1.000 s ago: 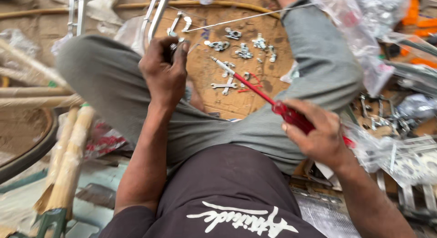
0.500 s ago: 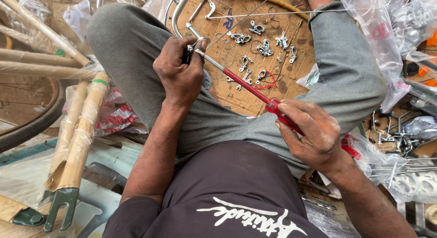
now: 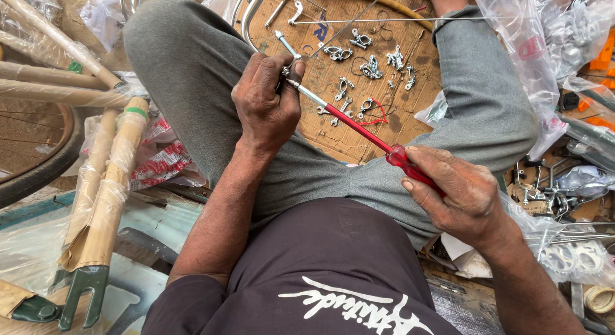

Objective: The person assembles small bicycle brake components and other mechanical parts by hand and using tools. They manipulate bolts, springs, and metal plates, threading them together and tightening them using a wrench and a screwdriver while working over their lap.

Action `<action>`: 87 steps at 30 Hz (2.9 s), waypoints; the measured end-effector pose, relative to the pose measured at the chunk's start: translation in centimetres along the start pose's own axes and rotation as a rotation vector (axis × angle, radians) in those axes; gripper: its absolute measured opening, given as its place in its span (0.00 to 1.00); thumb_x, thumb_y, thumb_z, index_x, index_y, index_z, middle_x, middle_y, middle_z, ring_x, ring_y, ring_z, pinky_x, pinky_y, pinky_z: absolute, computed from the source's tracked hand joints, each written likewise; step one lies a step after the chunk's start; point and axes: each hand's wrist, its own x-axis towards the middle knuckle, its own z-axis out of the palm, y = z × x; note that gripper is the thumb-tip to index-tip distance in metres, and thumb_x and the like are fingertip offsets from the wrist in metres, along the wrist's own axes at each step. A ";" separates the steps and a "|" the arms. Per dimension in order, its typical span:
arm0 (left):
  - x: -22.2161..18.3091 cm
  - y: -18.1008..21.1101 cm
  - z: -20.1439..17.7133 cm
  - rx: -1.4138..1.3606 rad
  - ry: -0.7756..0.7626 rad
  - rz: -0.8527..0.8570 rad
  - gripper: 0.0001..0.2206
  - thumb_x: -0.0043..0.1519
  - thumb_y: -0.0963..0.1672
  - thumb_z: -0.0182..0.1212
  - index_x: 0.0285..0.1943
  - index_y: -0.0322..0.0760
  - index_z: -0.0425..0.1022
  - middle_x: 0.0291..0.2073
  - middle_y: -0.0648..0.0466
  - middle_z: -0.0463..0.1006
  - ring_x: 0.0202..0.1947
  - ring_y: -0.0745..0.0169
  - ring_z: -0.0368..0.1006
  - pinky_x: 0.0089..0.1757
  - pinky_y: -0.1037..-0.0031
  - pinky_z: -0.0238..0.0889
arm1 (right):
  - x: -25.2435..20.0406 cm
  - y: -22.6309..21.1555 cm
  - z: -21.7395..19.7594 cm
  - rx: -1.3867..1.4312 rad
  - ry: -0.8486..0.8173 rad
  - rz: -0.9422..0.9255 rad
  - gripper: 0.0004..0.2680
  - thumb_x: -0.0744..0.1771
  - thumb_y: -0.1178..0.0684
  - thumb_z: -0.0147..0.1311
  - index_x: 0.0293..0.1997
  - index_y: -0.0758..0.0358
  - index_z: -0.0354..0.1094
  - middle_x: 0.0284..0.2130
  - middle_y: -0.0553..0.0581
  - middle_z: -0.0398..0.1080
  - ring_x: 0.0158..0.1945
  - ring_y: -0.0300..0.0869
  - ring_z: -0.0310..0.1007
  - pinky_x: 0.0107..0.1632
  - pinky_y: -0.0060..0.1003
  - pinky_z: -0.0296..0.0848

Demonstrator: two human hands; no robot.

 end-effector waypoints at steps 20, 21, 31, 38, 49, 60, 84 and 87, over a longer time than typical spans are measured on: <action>-0.2 -0.9 1.1 0.080 0.006 0.087 0.05 0.70 0.40 0.65 0.42 0.35 0.74 0.28 0.56 0.73 0.23 0.73 0.67 0.24 0.78 0.63 | -1.9 -0.3 5.1 0.141 0.014 0.211 0.15 0.70 0.54 0.54 0.64 0.71 0.64 0.37 0.64 0.77 0.28 0.41 0.75 0.27 0.33 0.76; 0.0 -0.9 1.1 0.083 0.005 0.100 0.05 0.70 0.40 0.64 0.42 0.35 0.73 0.29 0.56 0.73 0.24 0.72 0.68 0.25 0.77 0.64 | -1.9 0.0 5.6 0.512 -0.007 0.492 0.15 0.70 0.54 0.52 0.64 0.68 0.66 0.36 0.61 0.79 0.24 0.38 0.74 0.24 0.29 0.75; 0.3 -0.3 1.0 0.097 -0.007 0.136 0.04 0.68 0.38 0.64 0.42 0.34 0.73 0.30 0.53 0.75 0.25 0.66 0.71 0.27 0.73 0.66 | -1.4 -1.5 6.4 -0.321 0.219 -0.144 0.17 0.70 0.51 0.60 0.61 0.73 0.63 0.39 0.67 0.73 0.38 0.47 0.77 0.32 0.36 0.74; 0.3 -1.4 1.6 0.103 -0.066 0.102 0.04 0.67 0.38 0.66 0.41 0.32 0.74 0.28 0.53 0.75 0.22 0.66 0.70 0.24 0.73 0.65 | -1.4 -1.0 7.2 1.508 0.224 0.879 0.15 0.65 0.61 0.63 0.57 0.72 0.69 0.37 0.69 0.77 0.28 0.43 0.76 0.22 0.29 0.71; 0.5 -0.4 1.3 0.105 -0.093 0.138 0.06 0.66 0.38 0.67 0.42 0.33 0.73 0.29 0.52 0.73 0.22 0.61 0.70 0.25 0.68 0.63 | -1.2 -4.2 7.3 -0.265 0.233 0.031 0.15 0.67 0.60 0.62 0.59 0.70 0.66 0.34 0.63 0.73 0.31 0.44 0.76 0.31 0.36 0.75; 0.6 -1.4 1.5 0.014 -0.076 0.132 0.05 0.66 0.36 0.66 0.42 0.31 0.73 0.29 0.50 0.75 0.24 0.62 0.72 0.26 0.72 0.65 | -3.1 -1.6 8.7 1.637 0.257 0.946 0.13 0.69 0.54 0.53 0.59 0.68 0.67 0.31 0.63 0.74 0.20 0.38 0.68 0.21 0.27 0.65; -6.0 8.1 5.8 -0.343 -0.944 0.341 0.11 0.60 0.36 0.67 0.50 0.37 0.77 0.40 0.50 0.80 0.34 0.53 0.79 0.32 0.68 0.68 | -2.6 7.3 6.8 1.686 0.588 0.504 0.18 0.71 0.53 0.54 0.67 0.74 0.63 0.31 0.56 0.71 0.22 0.32 0.64 0.24 0.22 0.61; -5.6 8.6 5.7 -0.268 -0.928 0.368 0.10 0.57 0.36 0.66 0.45 0.40 0.78 0.40 0.51 0.80 0.36 0.53 0.79 0.38 0.58 0.64 | -6.8 5.6 4.0 1.638 0.626 0.447 0.16 0.71 0.59 0.52 0.66 0.74 0.63 0.29 0.55 0.70 0.23 0.31 0.62 0.23 0.24 0.61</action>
